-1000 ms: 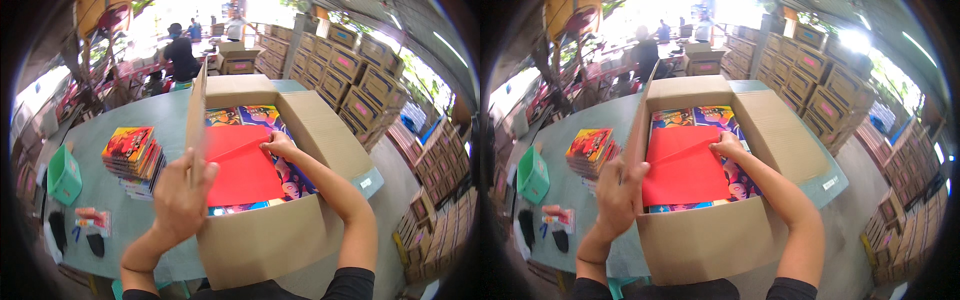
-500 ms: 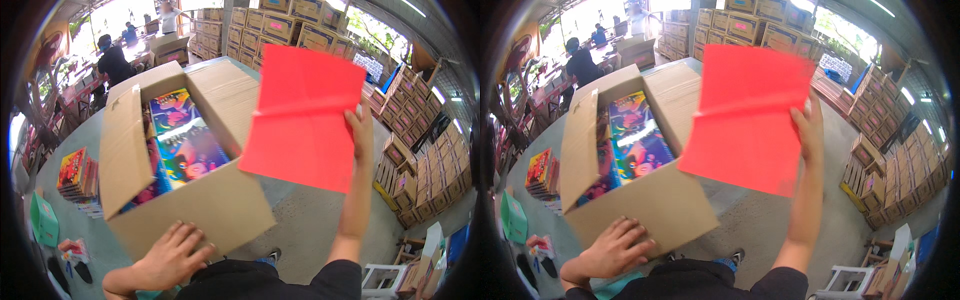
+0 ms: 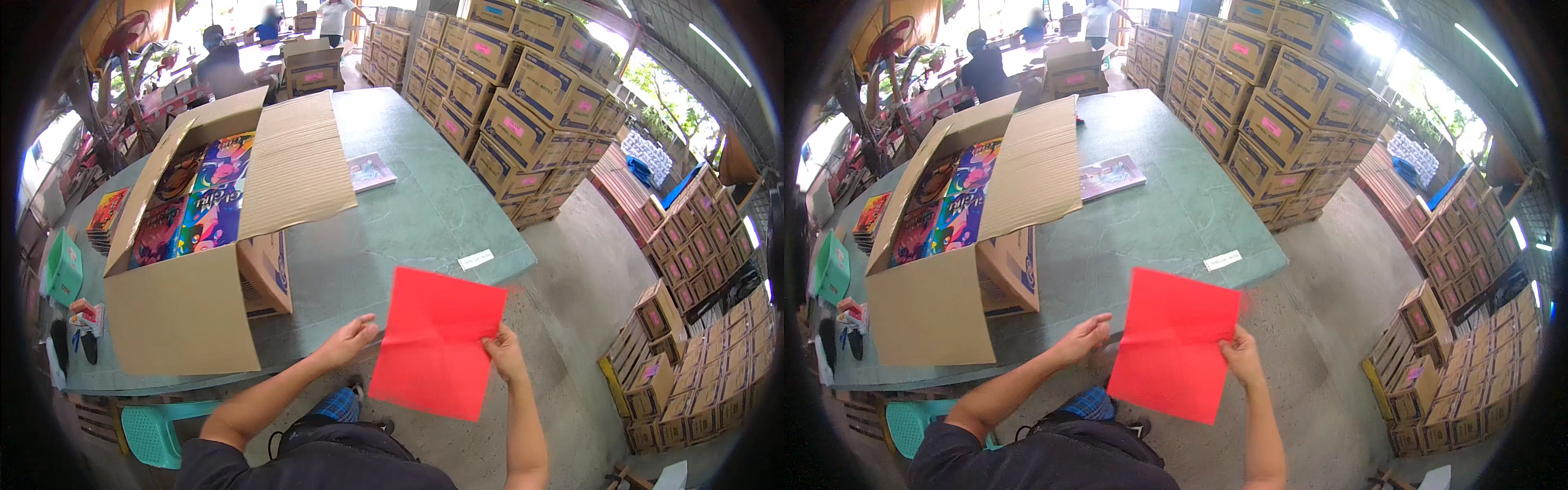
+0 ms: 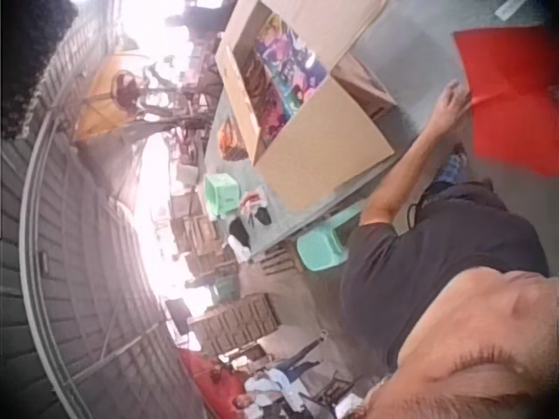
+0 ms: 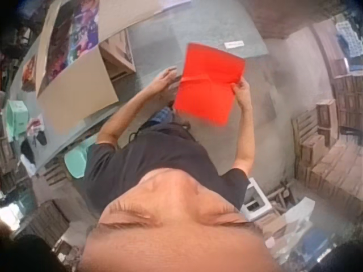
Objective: The person threads a black spiral binding through the pre-punched holes of a notebook cover and pages by hand, trims the excess wire using blue pliers, and places the completed notebooks into a cardboard box.
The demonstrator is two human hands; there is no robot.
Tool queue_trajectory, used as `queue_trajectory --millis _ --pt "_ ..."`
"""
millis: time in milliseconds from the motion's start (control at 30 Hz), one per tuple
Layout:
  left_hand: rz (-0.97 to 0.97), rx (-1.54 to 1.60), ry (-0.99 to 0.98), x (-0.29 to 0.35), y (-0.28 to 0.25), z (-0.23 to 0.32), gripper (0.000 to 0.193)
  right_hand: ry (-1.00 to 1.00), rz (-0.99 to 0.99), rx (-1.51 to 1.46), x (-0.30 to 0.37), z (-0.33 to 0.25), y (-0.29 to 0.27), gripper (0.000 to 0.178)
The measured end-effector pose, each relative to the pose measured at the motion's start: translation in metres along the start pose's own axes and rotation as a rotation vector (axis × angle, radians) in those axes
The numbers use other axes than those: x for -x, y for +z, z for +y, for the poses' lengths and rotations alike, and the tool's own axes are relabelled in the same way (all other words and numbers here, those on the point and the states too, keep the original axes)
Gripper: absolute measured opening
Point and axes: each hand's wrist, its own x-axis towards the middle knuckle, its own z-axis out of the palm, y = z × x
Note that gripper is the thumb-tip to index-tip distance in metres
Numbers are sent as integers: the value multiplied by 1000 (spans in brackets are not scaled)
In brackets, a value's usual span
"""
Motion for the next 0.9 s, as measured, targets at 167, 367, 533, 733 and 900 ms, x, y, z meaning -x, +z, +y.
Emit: queue_trajectory --millis 167,367,533,733,900 --pt "117 -6 83 -80 41 -14 80 29 14 -76 -41 6 1 32" --pt "-38 419 22 -130 38 -5 42 189 -75 -243 -90 -3 -27 25" --pt "206 291 88 -150 16 1 27 230 -53 -99 -155 17 -2 26" --pt "403 425 -75 -142 -33 8 24 103 -91 -105 -260 45 51 19" --pt "422 437 -126 -146 -39 -17 22 119 -184 -116 -326 55 94 15"
